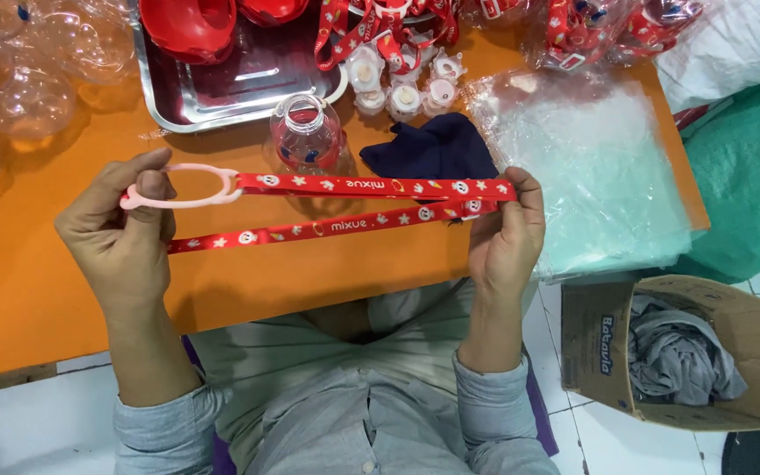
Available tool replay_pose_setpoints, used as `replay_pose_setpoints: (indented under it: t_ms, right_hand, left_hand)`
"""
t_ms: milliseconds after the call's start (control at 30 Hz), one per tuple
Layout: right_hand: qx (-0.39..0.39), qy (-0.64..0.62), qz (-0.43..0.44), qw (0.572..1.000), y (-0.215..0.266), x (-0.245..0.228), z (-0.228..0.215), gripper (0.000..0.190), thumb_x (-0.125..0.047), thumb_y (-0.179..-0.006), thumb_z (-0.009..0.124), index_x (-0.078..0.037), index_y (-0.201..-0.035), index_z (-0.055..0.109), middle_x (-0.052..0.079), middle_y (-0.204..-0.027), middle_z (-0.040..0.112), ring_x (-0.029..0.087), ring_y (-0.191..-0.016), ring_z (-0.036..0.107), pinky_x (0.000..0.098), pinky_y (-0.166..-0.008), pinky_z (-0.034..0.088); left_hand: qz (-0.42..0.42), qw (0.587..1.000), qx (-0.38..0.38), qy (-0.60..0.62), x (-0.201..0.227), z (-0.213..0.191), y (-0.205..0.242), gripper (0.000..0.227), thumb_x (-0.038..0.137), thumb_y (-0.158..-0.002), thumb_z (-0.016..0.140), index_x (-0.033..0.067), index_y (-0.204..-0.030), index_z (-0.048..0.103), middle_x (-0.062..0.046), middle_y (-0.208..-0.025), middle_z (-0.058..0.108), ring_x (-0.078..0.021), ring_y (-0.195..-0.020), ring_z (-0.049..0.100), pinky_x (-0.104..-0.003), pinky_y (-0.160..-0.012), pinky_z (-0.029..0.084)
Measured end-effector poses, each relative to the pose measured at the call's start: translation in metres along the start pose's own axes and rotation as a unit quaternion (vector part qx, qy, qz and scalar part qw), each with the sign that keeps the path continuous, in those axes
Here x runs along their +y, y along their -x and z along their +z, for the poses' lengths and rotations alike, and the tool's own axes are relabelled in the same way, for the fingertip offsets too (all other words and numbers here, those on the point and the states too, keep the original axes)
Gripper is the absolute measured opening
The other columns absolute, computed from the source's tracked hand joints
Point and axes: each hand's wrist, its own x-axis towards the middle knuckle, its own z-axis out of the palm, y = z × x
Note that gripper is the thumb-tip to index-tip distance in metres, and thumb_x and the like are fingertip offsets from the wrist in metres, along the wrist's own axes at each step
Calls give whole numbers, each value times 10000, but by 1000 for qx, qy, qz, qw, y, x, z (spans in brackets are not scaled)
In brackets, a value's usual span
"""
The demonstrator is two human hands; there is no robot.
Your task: Wiping a plastic bottle, attaching a decorative lanyard to its neck, and packaging it in a clear plastic bag.
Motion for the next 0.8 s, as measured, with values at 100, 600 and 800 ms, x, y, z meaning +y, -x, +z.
replay_pose_setpoints:
  t_ms: [100,600,800]
  right_hand:
    - [7,-15,64,998,4,-2,3,140,-34,-1017,559,-78,-1126,634,50,-943,694,120,-828,668,251,-727,551]
    - [-155,155,55,974,18,7,-6,445,158,-790,557,-47,-1180,617,68,-990,597,94,-887,558,175,-576,455]
    - [-199,283,-6,938,21,5,-7,307,35,-894,647,-57,-1187,639,59,-1085,637,144,-1034,595,252,-906,509]
  left_hand:
    - [-6,1000,16,-3,-2,-2,-2,283,231,-1157,609,-14,-1266,700,-35,-824,519,-84,-637,399,-208,-535,325]
    - [-93,979,116,143,-19,-15,-1,260,305,-1091,610,103,-1229,698,-38,-947,549,-53,-627,456,-174,-481,410]
    - [62,998,30,10,8,5,5,244,193,-1175,563,5,-1307,647,-41,-1044,496,-109,-894,475,-244,-784,412]
